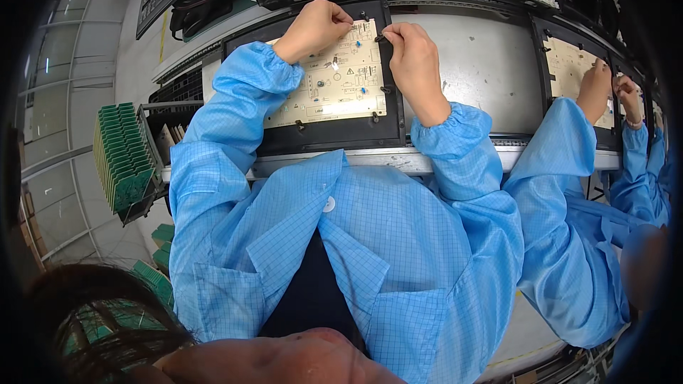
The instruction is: The recorder is placing small components onto circuit board panels at a manual assembly station.
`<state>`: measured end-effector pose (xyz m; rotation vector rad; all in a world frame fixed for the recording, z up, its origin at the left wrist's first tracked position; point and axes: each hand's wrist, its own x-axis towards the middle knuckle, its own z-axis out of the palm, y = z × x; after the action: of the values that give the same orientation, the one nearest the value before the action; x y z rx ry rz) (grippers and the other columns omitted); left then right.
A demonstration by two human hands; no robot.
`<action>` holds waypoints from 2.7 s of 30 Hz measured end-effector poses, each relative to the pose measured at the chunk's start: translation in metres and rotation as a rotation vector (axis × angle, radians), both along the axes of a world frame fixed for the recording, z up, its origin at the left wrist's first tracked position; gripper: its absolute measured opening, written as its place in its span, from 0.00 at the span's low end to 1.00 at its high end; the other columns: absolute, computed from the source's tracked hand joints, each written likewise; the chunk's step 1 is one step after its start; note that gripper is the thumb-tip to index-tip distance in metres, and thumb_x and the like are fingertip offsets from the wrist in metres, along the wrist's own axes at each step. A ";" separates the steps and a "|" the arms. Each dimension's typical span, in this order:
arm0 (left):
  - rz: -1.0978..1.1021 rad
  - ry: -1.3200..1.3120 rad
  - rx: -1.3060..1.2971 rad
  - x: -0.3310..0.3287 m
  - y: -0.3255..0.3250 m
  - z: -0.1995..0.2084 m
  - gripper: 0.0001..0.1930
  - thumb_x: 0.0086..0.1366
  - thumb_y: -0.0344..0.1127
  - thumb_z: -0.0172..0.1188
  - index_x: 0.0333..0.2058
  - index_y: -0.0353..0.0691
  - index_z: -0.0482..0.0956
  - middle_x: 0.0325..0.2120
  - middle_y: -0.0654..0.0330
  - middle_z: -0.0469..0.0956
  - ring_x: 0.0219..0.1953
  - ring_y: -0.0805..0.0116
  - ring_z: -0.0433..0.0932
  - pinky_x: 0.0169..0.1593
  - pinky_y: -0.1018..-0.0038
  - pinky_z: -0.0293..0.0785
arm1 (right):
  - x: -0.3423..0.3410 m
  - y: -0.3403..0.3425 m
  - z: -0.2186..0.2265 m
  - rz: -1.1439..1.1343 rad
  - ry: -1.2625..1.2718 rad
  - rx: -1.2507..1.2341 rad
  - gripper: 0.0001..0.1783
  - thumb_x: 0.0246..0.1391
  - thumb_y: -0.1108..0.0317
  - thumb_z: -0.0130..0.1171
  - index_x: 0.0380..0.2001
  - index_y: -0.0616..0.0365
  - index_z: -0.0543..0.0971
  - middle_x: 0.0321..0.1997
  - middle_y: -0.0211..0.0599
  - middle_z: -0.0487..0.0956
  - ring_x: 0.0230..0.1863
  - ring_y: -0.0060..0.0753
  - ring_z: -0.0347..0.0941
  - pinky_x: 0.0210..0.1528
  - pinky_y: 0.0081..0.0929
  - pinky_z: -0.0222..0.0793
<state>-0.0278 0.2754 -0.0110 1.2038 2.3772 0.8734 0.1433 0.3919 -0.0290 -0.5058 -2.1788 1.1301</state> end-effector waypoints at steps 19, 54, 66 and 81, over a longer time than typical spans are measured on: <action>-0.014 0.323 0.199 -0.001 0.016 0.027 0.10 0.60 0.33 0.58 0.35 0.34 0.83 0.29 0.44 0.80 0.34 0.45 0.80 0.40 0.58 0.76 | -0.002 0.026 -0.016 0.086 -0.090 -0.526 0.09 0.57 0.72 0.61 0.39 0.67 0.81 0.31 0.34 0.82 0.30 0.18 0.75 0.32 0.17 0.71; 0.213 0.431 0.332 -0.102 0.002 0.012 0.02 0.49 0.24 0.62 0.21 0.32 0.80 0.23 0.42 0.79 0.30 0.44 0.80 0.37 0.59 0.76 | -0.046 -0.015 0.005 0.402 -0.232 0.551 0.05 0.49 0.74 0.61 0.32 0.57 0.79 0.31 0.40 0.78 0.39 0.49 0.73 0.41 0.40 0.71; 0.090 0.075 0.203 0.003 -0.054 0.069 0.08 0.57 0.31 0.64 0.34 0.33 0.84 0.24 0.55 0.83 0.25 0.68 0.81 0.31 0.74 0.75 | -0.016 0.003 -0.006 0.181 -0.109 0.367 0.05 0.53 0.71 0.59 0.32 0.61 0.78 0.30 0.38 0.77 0.34 0.43 0.71 0.40 0.32 0.69; 0.227 -0.087 0.155 0.106 -0.040 0.005 0.08 0.55 0.25 0.59 0.34 0.30 0.83 0.25 0.47 0.82 0.28 0.57 0.83 0.35 0.69 0.78 | 0.010 0.036 -0.024 0.094 -0.170 -0.526 0.07 0.62 0.67 0.55 0.37 0.61 0.75 0.32 0.28 0.76 0.33 0.20 0.70 0.36 0.18 0.66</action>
<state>0.0779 0.2350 -0.0059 0.9385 2.4450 1.1760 0.1536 0.4277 -0.0525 -0.7509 -2.0480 1.7826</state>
